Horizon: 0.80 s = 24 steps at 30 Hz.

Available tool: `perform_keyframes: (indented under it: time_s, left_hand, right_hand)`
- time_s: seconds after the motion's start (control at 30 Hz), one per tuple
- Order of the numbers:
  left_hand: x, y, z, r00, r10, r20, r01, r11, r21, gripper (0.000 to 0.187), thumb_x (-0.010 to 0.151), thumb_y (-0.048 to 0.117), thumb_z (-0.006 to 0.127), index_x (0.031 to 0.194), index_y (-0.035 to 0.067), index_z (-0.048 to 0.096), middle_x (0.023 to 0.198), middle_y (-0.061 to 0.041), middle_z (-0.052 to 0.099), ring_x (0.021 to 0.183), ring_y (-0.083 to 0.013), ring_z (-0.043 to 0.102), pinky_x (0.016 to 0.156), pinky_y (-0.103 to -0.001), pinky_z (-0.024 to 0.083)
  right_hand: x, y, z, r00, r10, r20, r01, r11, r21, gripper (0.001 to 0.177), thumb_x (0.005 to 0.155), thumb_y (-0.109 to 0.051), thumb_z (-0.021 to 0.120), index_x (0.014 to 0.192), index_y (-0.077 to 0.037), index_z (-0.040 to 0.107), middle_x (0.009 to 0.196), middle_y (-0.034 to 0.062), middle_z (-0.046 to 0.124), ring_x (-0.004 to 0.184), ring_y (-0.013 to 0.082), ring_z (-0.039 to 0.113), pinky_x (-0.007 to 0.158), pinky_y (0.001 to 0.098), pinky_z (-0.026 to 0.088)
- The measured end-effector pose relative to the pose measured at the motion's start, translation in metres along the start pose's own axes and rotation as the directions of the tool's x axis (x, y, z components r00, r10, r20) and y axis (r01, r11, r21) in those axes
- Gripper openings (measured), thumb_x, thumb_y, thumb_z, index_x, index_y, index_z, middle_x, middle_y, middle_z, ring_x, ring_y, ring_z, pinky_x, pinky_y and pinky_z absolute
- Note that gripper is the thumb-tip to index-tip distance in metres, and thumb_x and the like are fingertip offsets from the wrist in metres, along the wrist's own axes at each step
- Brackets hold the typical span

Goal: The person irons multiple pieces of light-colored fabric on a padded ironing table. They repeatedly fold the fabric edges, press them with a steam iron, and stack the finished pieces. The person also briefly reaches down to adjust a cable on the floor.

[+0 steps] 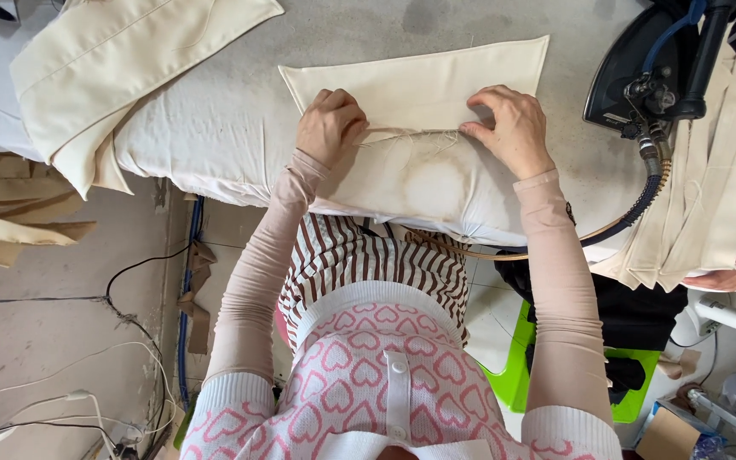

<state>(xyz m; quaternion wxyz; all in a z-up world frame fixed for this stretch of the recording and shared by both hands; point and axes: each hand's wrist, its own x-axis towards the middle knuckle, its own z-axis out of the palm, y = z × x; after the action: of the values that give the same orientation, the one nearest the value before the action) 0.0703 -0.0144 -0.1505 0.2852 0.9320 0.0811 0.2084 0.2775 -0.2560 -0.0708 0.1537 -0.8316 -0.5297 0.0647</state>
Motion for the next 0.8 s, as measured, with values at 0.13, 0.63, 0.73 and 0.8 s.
perform_keyframes:
  time_s: [0.13,0.63,0.73,0.8]
  left_hand:
    - [0.006,-0.004,0.005,0.993,-0.115,-0.031,0.112,0.99,-0.083,0.012,0.09,0.015,0.062,0.079,0.01,0.064,0.079,-0.003,0.063,0.072,-0.0261,0.054,0.062,-0.037,0.044]
    - [0.006,0.027,-0.02,0.985,-0.17,-0.005,0.168,0.978,-0.127,0.018,0.086,0.026,0.073,0.084,0.011,0.063,0.079,-0.006,0.06,0.086,-0.0276,0.061,0.075,-0.038,0.051]
    - [-0.005,0.03,-0.026,0.997,-0.068,0.019,0.07,0.993,-0.097,0.043,0.085,0.05,0.072,0.089,0.008,0.064,0.091,-0.01,0.059,0.095,-0.0305,0.058,0.079,-0.04,0.051]
    - [-0.012,0.025,-0.02,0.999,-0.02,0.029,0.021,0.998,-0.052,0.034,0.082,0.039,0.075,0.094,0.009,0.063,0.096,-0.009,0.058,0.1,-0.0311,0.057,0.08,-0.042,0.051]
  right_hand:
    - [0.002,0.002,0.002,1.0,0.009,-0.008,-0.01,1.0,-0.006,0.033,0.084,-0.035,0.083,0.104,-0.011,0.072,0.108,0.0026,0.072,0.09,0.0218,0.067,0.079,0.0394,0.049]
    - [0.005,0.019,0.015,0.987,0.158,0.027,-0.158,0.987,0.015,0.006,0.096,-0.024,0.068,0.099,-0.021,0.072,0.094,0.0011,0.07,0.087,0.029,0.069,0.075,0.0434,0.053]
    - [0.002,0.008,0.013,0.982,0.188,0.011,-0.188,0.982,0.033,0.006,0.092,-0.021,0.071,0.098,-0.022,0.072,0.093,-0.0012,0.07,0.088,0.0269,0.069,0.076,0.0417,0.053]
    - [0.001,0.01,0.015,0.982,0.187,0.003,-0.187,0.982,0.031,0.007,0.091,-0.02,0.071,0.098,-0.021,0.072,0.094,-0.0008,0.07,0.088,0.0268,0.069,0.076,0.0417,0.054]
